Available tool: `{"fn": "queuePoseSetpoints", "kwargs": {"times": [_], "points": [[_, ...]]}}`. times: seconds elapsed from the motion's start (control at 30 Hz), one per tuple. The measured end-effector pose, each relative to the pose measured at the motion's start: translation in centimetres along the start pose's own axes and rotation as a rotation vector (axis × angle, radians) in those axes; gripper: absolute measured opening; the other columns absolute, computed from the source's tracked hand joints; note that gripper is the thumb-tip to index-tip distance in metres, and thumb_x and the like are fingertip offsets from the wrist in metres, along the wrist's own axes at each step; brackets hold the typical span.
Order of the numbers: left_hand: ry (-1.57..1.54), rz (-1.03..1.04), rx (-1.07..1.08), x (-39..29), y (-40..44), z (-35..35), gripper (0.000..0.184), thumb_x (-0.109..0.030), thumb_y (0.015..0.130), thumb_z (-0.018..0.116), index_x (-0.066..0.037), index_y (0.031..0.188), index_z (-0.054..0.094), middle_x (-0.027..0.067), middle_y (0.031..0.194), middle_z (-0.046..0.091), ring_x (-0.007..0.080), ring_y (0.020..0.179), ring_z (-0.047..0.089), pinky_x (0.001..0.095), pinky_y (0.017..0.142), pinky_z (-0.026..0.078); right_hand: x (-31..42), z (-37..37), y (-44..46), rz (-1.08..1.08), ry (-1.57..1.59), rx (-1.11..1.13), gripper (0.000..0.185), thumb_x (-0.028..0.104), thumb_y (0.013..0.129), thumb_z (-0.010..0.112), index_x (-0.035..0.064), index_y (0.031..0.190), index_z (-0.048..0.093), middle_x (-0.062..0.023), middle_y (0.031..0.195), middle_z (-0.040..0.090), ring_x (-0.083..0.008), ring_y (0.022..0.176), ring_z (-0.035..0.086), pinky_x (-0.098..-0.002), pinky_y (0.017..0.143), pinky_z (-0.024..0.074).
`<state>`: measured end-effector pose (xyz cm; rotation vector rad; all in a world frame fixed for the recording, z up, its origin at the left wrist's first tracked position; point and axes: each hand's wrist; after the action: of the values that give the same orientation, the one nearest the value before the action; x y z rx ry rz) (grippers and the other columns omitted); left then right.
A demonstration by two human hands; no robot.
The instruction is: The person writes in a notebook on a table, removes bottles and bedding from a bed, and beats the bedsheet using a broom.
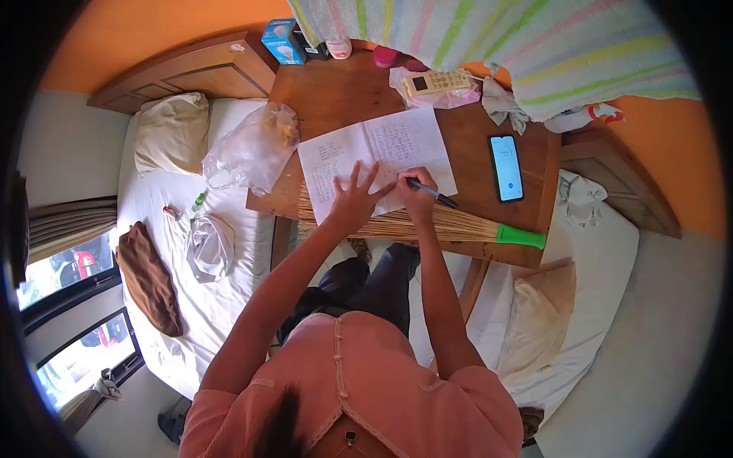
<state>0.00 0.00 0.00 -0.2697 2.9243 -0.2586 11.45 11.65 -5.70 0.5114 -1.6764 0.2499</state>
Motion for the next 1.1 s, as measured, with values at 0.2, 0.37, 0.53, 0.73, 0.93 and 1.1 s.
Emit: {"fn": "queuePoseSetpoints", "kwargs": {"times": [0.2, 0.37, 0.53, 0.73, 0.93, 1.1], "points": [[-0.048, 0.008, -0.026, -0.4, 0.4, -0.3, 0.063, -0.013, 0.077, 0.056, -0.037, 0.131, 0.035, 0.0092, 0.144, 0.010, 0.0418, 0.129, 0.013, 0.0720, 0.083, 0.029, 0.3, -0.5, 0.6, -0.076, -0.056, 0.021, 0.009, -0.002, 0.071, 0.062, 0.0012, 0.073, 0.053, -0.0029, 0.072, 0.055, -0.0068, 0.063, 0.050, -0.0206, 0.057, 0.0425], [-0.035, 0.005, -0.028, -0.2, 0.2, 0.1, 0.063, -0.014, 0.077, 0.057, -0.037, 0.131, 0.034, 0.0095, 0.144, 0.011, 0.0421, 0.129, 0.014, 0.0722, 0.083, 0.029, 1.0, -0.2, 0.3, -0.048, -0.039, 0.006, 0.009, -0.003, 0.071, 0.061, 0.0015, 0.073, 0.054, -0.0027, 0.072, 0.055, -0.0065, 0.063, 0.050, -0.0201, 0.057, 0.0420], [-0.025, 0.011, -0.017, -0.2, 0.0, -0.2, 0.063, -0.013, 0.076, 0.057, -0.037, 0.131, 0.035, 0.0098, 0.144, 0.011, 0.0423, 0.129, 0.015, 0.0720, 0.082, 0.030, 0.2, -0.1, 0.0, -0.053, -0.028, 0.015, 0.009, -0.002, 0.072, 0.062, 0.0014, 0.075, 0.055, -0.0027, 0.072, 0.055, -0.0063, 0.064, 0.050, -0.0196, 0.057, 0.0418], [-0.038, 0.016, -0.046, 0.0, -0.1, 0.2, 0.061, -0.010, 0.077, 0.054, -0.034, 0.130, 0.037, 0.0103, 0.144, 0.012, 0.0427, 0.128, 0.016, 0.0718, 0.085, 0.027, 2.7, -2.8, -0.3, 0.305, -0.017, -0.005, 0.016, 0.010, 0.074, 0.066, -0.0006, 0.068, 0.056, -0.0038, 0.061, 0.055, -0.0083, 0.056, 0.050, -0.0216, 0.054, 0.0412], [-0.186, 0.030, -0.175, -0.5, -1.0, -1.0, 0.050, -0.004, 0.074, 0.052, -0.020, 0.122, 0.049, 0.0124, 0.140, 0.021, 0.0394, 0.129, 0.019, 0.0690, 0.093, 0.019, 4.7, -4.1, 0.7, 0.244, -0.759, 0.286, 0.050, 0.049, 0.074, 0.061, -0.0007, 0.064, 0.059, -0.0148, 0.057, 0.057, -0.0279, 0.054, 0.056, -0.0363, 0.054, 0.0443], [-0.279, 0.069, -0.285, -2.0, -2.6, -1.6, 0.037, -0.004, 0.074, 0.055, -0.013, 0.109, 0.055, 0.0117, 0.125, 0.039, 0.0296, 0.123, 0.032, 0.0664, 0.095, 0.020, 6.4, -4.0, 0.1, 0.219, -0.926, 0.263, 0.056, 0.055, 0.073, 0.058, -0.0001, 0.066, 0.059, -0.0179, 0.060, 0.057, -0.0334, 0.061, 0.059, -0.0408, 0.056, 0.0451]]}}
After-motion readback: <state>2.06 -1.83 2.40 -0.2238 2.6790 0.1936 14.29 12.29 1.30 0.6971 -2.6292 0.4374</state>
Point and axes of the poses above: each hand's wrist, its own y-axis towards the middle knuckle, its own z-axis out of the palm, x = y × z
